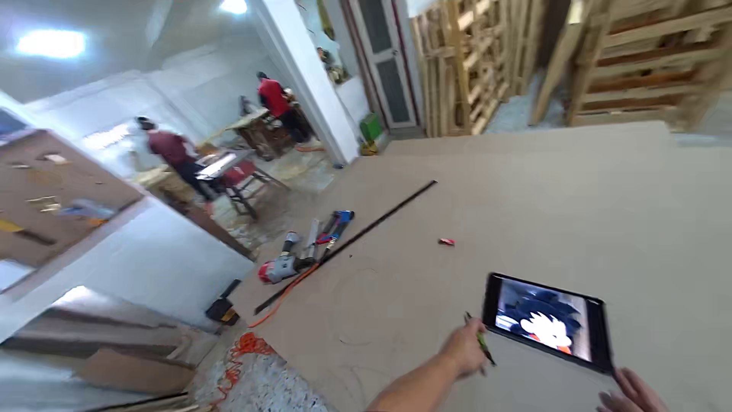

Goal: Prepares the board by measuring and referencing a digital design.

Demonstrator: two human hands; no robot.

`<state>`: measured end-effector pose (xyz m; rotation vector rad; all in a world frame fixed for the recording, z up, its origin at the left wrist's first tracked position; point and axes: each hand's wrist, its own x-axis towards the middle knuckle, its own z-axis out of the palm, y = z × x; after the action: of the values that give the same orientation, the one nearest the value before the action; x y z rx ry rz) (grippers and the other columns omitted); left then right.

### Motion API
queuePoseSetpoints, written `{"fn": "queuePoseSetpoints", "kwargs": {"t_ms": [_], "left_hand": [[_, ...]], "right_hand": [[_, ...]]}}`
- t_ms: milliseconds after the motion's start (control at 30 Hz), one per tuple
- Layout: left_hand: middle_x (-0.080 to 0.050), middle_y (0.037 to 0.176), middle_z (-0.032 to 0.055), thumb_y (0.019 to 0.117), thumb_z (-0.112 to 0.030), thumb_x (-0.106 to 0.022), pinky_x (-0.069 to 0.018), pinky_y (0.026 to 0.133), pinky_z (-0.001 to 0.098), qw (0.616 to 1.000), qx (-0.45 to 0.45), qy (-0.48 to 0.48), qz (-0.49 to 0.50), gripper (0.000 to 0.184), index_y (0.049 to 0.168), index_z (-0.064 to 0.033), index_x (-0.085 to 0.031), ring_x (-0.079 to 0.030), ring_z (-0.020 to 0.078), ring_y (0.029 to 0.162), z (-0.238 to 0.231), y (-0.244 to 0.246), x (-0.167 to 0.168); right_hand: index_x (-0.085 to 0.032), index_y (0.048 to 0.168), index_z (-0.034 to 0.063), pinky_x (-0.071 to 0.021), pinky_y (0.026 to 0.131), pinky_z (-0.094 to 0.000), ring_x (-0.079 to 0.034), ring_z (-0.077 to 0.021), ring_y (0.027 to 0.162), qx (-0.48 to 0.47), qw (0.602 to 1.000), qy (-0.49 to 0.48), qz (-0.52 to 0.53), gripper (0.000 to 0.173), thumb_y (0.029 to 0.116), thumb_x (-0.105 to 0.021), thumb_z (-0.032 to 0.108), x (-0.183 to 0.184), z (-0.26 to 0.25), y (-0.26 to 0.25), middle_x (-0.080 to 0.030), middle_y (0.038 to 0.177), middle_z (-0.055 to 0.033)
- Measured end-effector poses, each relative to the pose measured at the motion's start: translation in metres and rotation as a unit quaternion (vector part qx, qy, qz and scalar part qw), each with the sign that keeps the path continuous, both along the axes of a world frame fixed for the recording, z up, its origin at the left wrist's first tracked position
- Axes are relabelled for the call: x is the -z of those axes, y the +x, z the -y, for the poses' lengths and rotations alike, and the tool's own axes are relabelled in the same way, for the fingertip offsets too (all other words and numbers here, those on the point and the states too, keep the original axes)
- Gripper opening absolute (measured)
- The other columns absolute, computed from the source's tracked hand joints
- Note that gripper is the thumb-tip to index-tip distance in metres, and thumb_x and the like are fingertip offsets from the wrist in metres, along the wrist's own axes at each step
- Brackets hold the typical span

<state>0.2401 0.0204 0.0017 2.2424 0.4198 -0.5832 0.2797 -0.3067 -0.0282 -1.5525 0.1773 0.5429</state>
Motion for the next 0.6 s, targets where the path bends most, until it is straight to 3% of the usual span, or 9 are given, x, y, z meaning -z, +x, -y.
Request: {"fn": "queuePoseSetpoints", "kwargs": {"t_ms": [100, 167, 267, 367, 433, 500, 533, 600], "left_hand": [[-0.067, 0.129, 0.0136, 0.0909, -0.013, -0.068, -0.0597, 0.090, 0.0559, 0.997, 0.078, -0.003, -0.020, 0.063, 0.150, -0.0180, -0.046, -0.071, 0.0301, 0.107, -0.013, -0.052, -0.005], [-0.064, 0.137, 0.0098, 0.0948, -0.020, -0.066, -0.0574, 0.097, 0.0526, 0.993, 0.117, -0.004, -0.025, 0.058, 0.150, -0.0176, -0.047, -0.069, 0.0262, 0.113, -0.016, -0.082, -0.001], [-0.059, 0.145, 0.0043, 0.0997, -0.026, -0.062, -0.0576, 0.097, 0.0484, 0.990, 0.135, -0.009, -0.029, 0.051, 0.149, -0.0189, -0.049, -0.069, 0.0217, 0.113, -0.019, -0.123, 0.011], [-0.056, 0.150, 0.0021, 0.0999, -0.027, -0.062, -0.0587, 0.092, 0.0468, 0.989, 0.143, -0.004, -0.026, 0.050, 0.147, -0.0183, -0.050, -0.071, 0.0200, 0.104, -0.019, -0.150, 0.017], [-0.059, 0.146, 0.0025, 0.0996, -0.028, -0.062, -0.0588, 0.087, 0.0466, 0.990, 0.140, 0.003, -0.031, 0.050, 0.148, -0.0195, -0.050, -0.071, 0.0197, 0.096, -0.018, -0.166, 0.020], [-0.063, 0.140, 0.0036, 0.0994, -0.029, -0.063, -0.0589, 0.086, 0.0471, 0.991, 0.130, 0.010, -0.028, 0.054, 0.150, -0.0191, -0.048, -0.071, 0.0202, 0.092, -0.012, -0.180, 0.020], [-0.063, 0.139, 0.0045, 0.0991, -0.029, -0.064, -0.0592, 0.086, 0.0469, 0.994, 0.112, 0.010, -0.016, 0.056, 0.151, -0.0179, -0.046, -0.071, 0.0203, 0.092, -0.008, -0.185, 0.020], [-0.066, 0.134, 0.0064, 0.0986, -0.026, -0.065, -0.0600, 0.085, 0.0457, 0.999, 0.044, -0.007, 0.028, 0.056, 0.150, -0.0144, -0.048, -0.071, 0.0196, 0.092, 0.002, -0.196, 0.020]], "right_hand": [[-0.033, 0.161, 0.0151, -0.0613, 0.085, -0.0391, -0.070, -0.0185, 0.106, 0.033, 0.997, -0.066, 0.008, 0.069, 0.0983, -0.062, 0.020, 0.006, 0.006, -0.062, -0.050, 0.155, -0.0112], [-0.037, 0.160, 0.0174, -0.0578, 0.099, -0.0421, -0.066, -0.0189, 0.122, 0.009, 0.990, -0.141, 0.006, 0.066, 0.1001, -0.062, 0.029, 0.005, 0.015, -0.096, -0.053, 0.154, -0.0065], [-0.039, 0.160, 0.0238, -0.0522, 0.108, -0.0468, -0.061, -0.0176, 0.130, 0.008, 0.981, -0.194, -0.016, 0.061, 0.1034, -0.060, 0.032, 0.003, 0.017, -0.148, -0.055, 0.154, -0.0001], [-0.038, 0.161, 0.0271, -0.0509, 0.110, -0.0475, -0.061, -0.0146, 0.130, -0.005, 0.978, -0.207, 0.000, 0.062, 0.1037, -0.059, 0.036, 0.014, 0.023, -0.188, -0.055, 0.153, 0.0029], [-0.032, 0.163, 0.0269, -0.0528, 0.105, -0.0485, -0.065, -0.0160, 0.122, -0.006, 0.973, -0.229, 0.007, 0.068, 0.1027, -0.061, 0.037, 0.010, 0.022, -0.207, -0.055, 0.153, 0.0018], [-0.030, 0.164, 0.0219, -0.0560, 0.098, -0.0492, -0.067, -0.0189, 0.113, 0.021, 0.951, -0.304, 0.047, 0.082, 0.0959, -0.068, 0.048, 0.010, 0.014, -0.223, -0.056, 0.151, -0.0022], [-0.035, 0.161, 0.0158, -0.0566, 0.094, -0.0496, -0.066, -0.0220, 0.111, 0.035, 0.933, -0.349, 0.078, 0.089, 0.0897, -0.072, 0.054, 0.011, 0.009, -0.228, -0.057, 0.146, -0.0072], [-0.053, 0.144, 0.0074, -0.0578, 0.093, -0.0501, -0.065, -0.0271, 0.113, 0.015, 0.894, -0.425, 0.141, 0.090, 0.0782, -0.078, 0.064, 0.014, 0.001, -0.232, -0.062, 0.133, -0.0136]]}}
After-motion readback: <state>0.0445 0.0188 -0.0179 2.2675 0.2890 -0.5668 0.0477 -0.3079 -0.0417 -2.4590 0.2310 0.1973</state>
